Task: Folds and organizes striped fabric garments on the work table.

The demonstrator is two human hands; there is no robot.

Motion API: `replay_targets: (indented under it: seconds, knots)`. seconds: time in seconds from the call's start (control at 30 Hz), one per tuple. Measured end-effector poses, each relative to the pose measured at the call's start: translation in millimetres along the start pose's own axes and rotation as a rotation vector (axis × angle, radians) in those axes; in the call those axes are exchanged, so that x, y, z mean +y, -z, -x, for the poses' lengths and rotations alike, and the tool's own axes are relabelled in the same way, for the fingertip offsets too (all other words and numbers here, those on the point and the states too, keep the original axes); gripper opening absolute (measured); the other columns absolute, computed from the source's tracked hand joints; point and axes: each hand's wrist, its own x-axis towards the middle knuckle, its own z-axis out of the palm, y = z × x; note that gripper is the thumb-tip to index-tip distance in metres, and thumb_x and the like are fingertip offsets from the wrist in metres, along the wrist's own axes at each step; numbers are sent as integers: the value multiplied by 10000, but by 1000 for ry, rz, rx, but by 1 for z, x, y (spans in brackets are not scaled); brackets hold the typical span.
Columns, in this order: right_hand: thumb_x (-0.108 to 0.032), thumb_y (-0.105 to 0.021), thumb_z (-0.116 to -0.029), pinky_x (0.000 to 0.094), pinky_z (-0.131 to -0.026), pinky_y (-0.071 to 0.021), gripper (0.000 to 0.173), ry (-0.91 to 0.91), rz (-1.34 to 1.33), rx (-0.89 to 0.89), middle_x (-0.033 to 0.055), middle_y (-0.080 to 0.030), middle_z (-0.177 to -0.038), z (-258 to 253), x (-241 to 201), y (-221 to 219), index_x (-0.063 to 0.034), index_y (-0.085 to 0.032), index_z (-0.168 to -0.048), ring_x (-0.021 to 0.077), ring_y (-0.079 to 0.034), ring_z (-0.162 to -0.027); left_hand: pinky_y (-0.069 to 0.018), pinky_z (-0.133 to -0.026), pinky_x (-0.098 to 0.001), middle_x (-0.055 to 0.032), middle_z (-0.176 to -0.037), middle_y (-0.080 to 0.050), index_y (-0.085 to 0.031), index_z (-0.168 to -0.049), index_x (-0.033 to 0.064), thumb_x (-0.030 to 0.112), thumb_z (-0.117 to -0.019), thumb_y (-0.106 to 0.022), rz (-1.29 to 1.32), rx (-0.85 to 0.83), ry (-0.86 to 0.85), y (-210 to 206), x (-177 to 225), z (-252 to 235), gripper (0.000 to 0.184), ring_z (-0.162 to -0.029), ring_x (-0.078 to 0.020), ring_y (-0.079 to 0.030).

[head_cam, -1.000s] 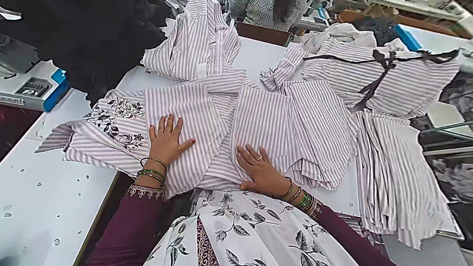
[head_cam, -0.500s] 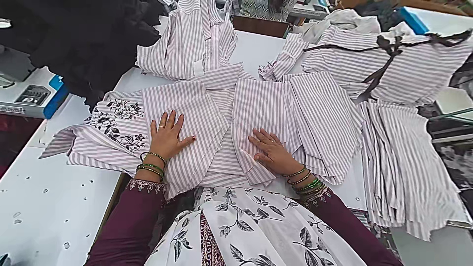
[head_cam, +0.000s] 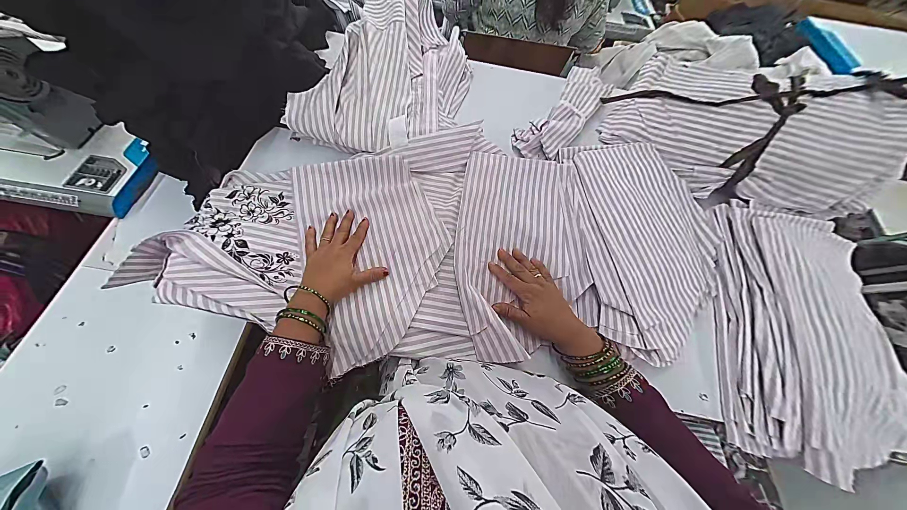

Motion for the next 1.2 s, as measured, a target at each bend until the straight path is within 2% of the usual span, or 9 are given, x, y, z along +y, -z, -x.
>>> replay_targets:
  seconds: [0.23,0.37,0.43,0.63,0.77,0.83,0.9,1.03,1.2]
  knots:
    - [-711,-399,-956,659,-1196,-201,797,23,-13,51,158,-448,-1585,1,2,-3,-133,-562,-1481,419,-346,-1500,24,-1191,-711,-154,-1714,-159,-319,-1619,140,665,-823,-721,-31,-13,13,1,1,0,1035,-1588,-394,-48]
    - [-718,-381,-959,655,-1198,-199,803,22,-19,50,153,-442,-1590,1,3,-4,-136,-561,-1482,413,-349,-1500,46,-1175,-740,-189,-1721,-55,-205,-1646,106,661,-907,-628,-65,-121,81,6,23,6,1016,-1584,-420,26]
    - [-718,-379,-959,653,-1200,-198,804,22,-27,53,152,-439,-1592,1,4,-4,-131,-566,-1476,412,-349,-1500,29,-1174,-749,-235,-1709,-40,-194,-1641,70,650,-941,-583,-59,-199,24,1,48,13,988,-1572,-461,37]
    - [-708,-394,-963,646,-1197,-216,781,32,-33,71,145,-458,-1581,0,5,-4,-137,-584,-1462,403,-363,-1496,54,-1223,-651,-201,-1713,-88,-305,-1596,10,639,-979,-507,115,-390,-281,-24,128,24,904,-1588,-401,21]
    - [-629,-428,-980,653,-1182,-245,697,46,-52,114,157,-498,-1548,0,5,-5,-125,-624,-1420,424,-406,-1465,29,-1243,-622,-188,-1656,-310,-577,-1390,-32,513,-1034,-490,358,-260,-189,-32,147,21,657,-1588,-337,-127]
    - [-617,-439,-984,641,-1186,-246,679,38,-61,105,144,-495,-1554,0,6,-4,-128,-628,-1416,409,-403,-1471,-45,-1243,-613,-174,-1535,-501,-684,-1200,-36,420,-1042,-507,413,-149,-180,-38,148,24,514,-1549,-314,-271]
    - [-594,-478,-980,639,-1187,-247,652,42,-80,109,138,-502,-1549,0,7,-4,-125,-637,-1405,404,-406,-1470,-121,-1226,-612,-179,-1386,-628,-707,-1049,-42,343,-1029,-511,470,-37,-214,-48,145,28,432,-1479,-310,-408]
    - [-547,-523,-978,639,-1174,-273,599,52,-117,129,140,-535,-1521,-1,9,-3,-114,-664,-1368,411,-432,-1451,-202,-1183,-643,-194,-1266,-695,-705,-931,-36,313,-980,-542,519,165,-295,-68,139,29,388,-1378,-336,-535]
    - [-518,-519,-990,657,-1166,-266,569,5,-238,154,162,-564,-1487,-5,4,1,-81,-702,-1307,427,-432,-1445,-186,-1192,-653,-237,-1417,-599,-667,-837,-26,282,-941,-587,561,208,-386,-70,138,29,334,-1396,-360,-519]
